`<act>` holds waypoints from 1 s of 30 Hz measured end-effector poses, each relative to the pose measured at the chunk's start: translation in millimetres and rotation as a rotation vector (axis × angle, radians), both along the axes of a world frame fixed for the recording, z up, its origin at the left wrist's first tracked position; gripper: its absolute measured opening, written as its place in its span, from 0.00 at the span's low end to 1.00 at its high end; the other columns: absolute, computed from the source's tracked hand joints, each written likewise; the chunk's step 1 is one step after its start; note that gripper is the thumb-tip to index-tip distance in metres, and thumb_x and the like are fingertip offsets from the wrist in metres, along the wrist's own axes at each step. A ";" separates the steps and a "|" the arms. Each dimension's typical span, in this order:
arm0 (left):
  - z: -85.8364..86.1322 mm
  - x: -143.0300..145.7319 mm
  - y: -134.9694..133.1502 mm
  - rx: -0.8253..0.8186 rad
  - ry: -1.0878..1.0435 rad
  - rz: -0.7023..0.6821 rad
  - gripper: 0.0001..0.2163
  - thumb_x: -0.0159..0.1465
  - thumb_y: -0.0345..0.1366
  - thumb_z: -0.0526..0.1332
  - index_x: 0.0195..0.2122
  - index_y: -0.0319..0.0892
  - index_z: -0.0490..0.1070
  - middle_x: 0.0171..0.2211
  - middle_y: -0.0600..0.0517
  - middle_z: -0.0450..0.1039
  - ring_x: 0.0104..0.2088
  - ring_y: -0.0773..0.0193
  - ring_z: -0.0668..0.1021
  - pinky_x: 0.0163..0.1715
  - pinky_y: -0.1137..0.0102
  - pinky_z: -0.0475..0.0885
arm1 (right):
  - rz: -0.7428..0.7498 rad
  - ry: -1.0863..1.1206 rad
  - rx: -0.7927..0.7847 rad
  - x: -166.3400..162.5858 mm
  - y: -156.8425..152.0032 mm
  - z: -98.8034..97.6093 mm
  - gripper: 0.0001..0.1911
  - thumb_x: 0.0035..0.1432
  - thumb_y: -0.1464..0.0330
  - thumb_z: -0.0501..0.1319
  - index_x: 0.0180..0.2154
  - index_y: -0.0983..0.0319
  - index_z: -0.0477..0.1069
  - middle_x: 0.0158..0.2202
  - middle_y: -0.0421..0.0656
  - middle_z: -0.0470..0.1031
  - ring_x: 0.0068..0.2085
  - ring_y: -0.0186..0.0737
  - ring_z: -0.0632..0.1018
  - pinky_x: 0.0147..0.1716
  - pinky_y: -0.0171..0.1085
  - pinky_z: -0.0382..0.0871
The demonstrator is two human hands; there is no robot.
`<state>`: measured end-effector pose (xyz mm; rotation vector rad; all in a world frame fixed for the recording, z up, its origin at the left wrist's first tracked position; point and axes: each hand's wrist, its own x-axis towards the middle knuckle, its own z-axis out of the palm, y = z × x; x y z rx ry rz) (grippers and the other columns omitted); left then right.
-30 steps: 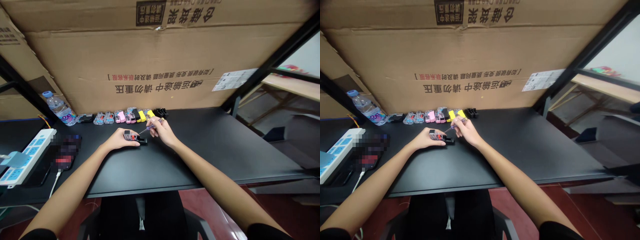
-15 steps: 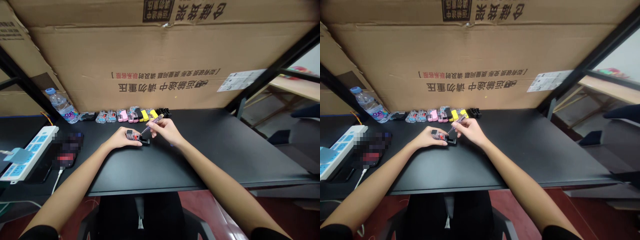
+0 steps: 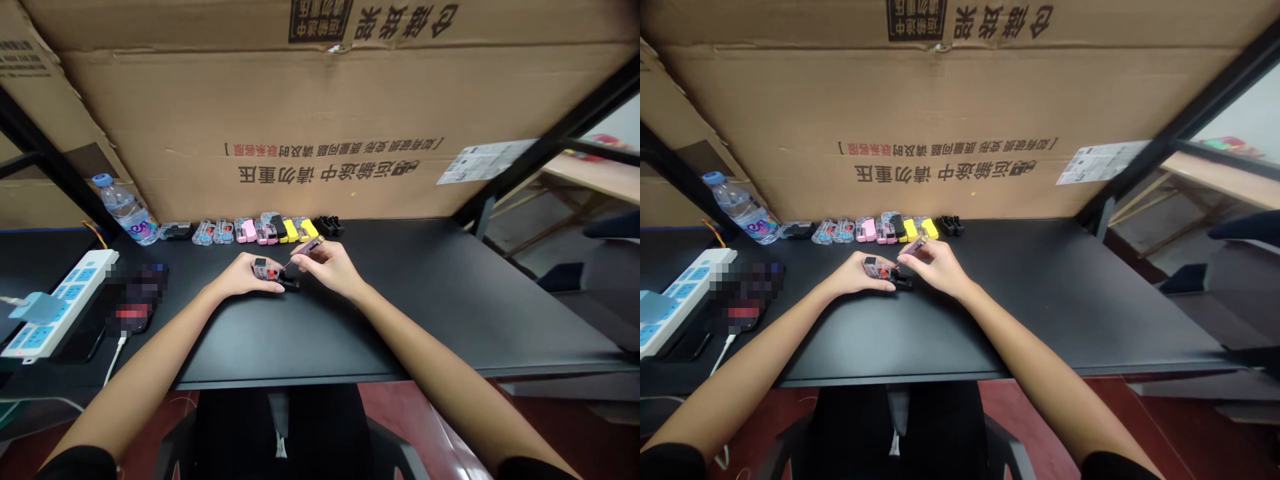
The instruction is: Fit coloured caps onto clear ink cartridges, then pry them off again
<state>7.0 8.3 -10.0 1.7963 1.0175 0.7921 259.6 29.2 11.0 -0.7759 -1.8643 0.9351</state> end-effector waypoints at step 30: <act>6.1 6.9 -3.5 -0.015 -0.008 0.011 0.28 0.50 0.47 0.82 0.49 0.37 0.86 0.39 0.46 0.86 0.38 0.55 0.84 0.42 0.63 0.80 | 0.101 0.109 -0.184 -4.1 -5.0 5.1 0.25 0.63 0.44 0.69 0.37 0.61 0.78 0.32 0.46 0.84 0.31 0.42 0.85 0.36 0.42 0.84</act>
